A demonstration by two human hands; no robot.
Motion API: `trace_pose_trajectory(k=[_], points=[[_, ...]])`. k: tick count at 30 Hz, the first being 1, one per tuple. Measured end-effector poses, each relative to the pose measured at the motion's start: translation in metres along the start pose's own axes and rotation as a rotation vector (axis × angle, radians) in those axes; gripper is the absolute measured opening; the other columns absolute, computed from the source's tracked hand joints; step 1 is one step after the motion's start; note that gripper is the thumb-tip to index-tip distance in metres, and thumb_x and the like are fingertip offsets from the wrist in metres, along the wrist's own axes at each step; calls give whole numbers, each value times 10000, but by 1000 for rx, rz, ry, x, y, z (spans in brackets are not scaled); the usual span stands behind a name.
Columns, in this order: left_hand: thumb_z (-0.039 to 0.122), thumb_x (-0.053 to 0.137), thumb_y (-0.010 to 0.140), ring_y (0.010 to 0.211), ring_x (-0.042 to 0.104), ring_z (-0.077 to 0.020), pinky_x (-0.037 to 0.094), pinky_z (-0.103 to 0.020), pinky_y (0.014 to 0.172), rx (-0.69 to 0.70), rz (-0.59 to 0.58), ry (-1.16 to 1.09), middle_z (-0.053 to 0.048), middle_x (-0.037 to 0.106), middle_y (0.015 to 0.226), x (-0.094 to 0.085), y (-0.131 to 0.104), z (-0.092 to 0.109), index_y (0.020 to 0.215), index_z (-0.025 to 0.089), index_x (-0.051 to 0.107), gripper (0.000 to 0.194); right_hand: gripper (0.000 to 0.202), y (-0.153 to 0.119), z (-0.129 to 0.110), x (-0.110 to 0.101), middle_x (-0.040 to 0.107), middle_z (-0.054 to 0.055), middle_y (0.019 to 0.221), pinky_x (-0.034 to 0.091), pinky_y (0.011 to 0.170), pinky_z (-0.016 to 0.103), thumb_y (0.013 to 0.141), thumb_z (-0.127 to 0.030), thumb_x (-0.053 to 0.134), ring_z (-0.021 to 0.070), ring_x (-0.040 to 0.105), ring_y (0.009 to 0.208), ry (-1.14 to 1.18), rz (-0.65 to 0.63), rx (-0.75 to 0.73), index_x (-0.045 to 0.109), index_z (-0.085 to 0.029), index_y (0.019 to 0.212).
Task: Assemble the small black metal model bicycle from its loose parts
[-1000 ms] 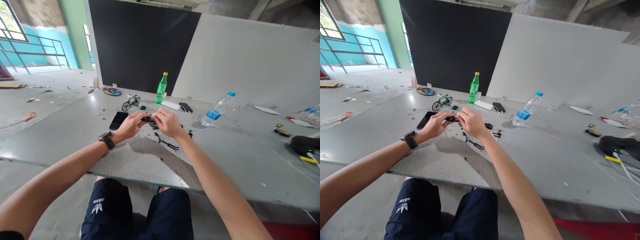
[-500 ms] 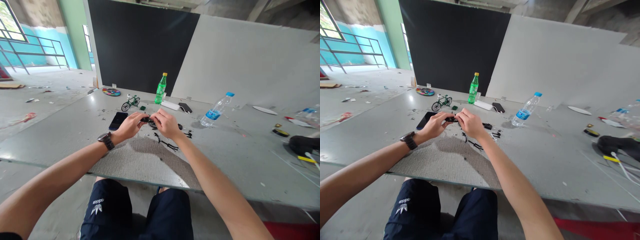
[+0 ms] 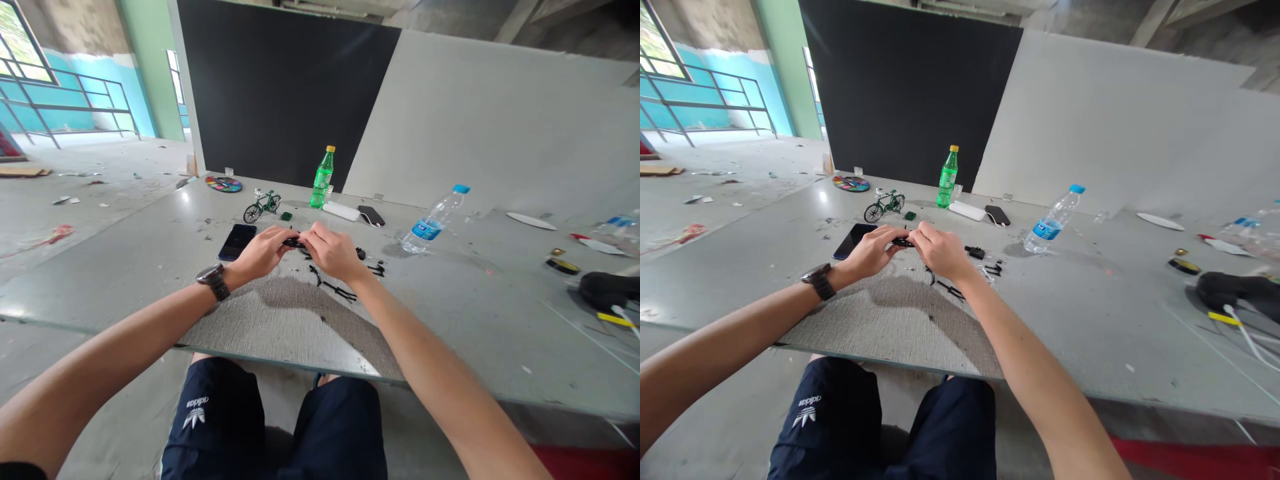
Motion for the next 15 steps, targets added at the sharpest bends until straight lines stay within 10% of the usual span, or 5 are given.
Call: trace_pose_trajectory(k=[15], points=[[153, 531, 995, 1032, 660, -230, 561, -423, 901, -6, 1, 6, -131, 710, 1119, 4, -2, 1, 1229, 148, 603, 245, 526, 2, -5, 2, 626, 82, 896, 239, 526, 315, 1090, -416, 223, 141, 429, 606, 31, -86, 92, 691, -184, 1027]])
Point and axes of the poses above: each hand's wrist, its own y-axis towards the middle knuckle, its own x-axis out of the palm, z = x × y, the point moved 1 cm from there along y, towards the middle knuckle
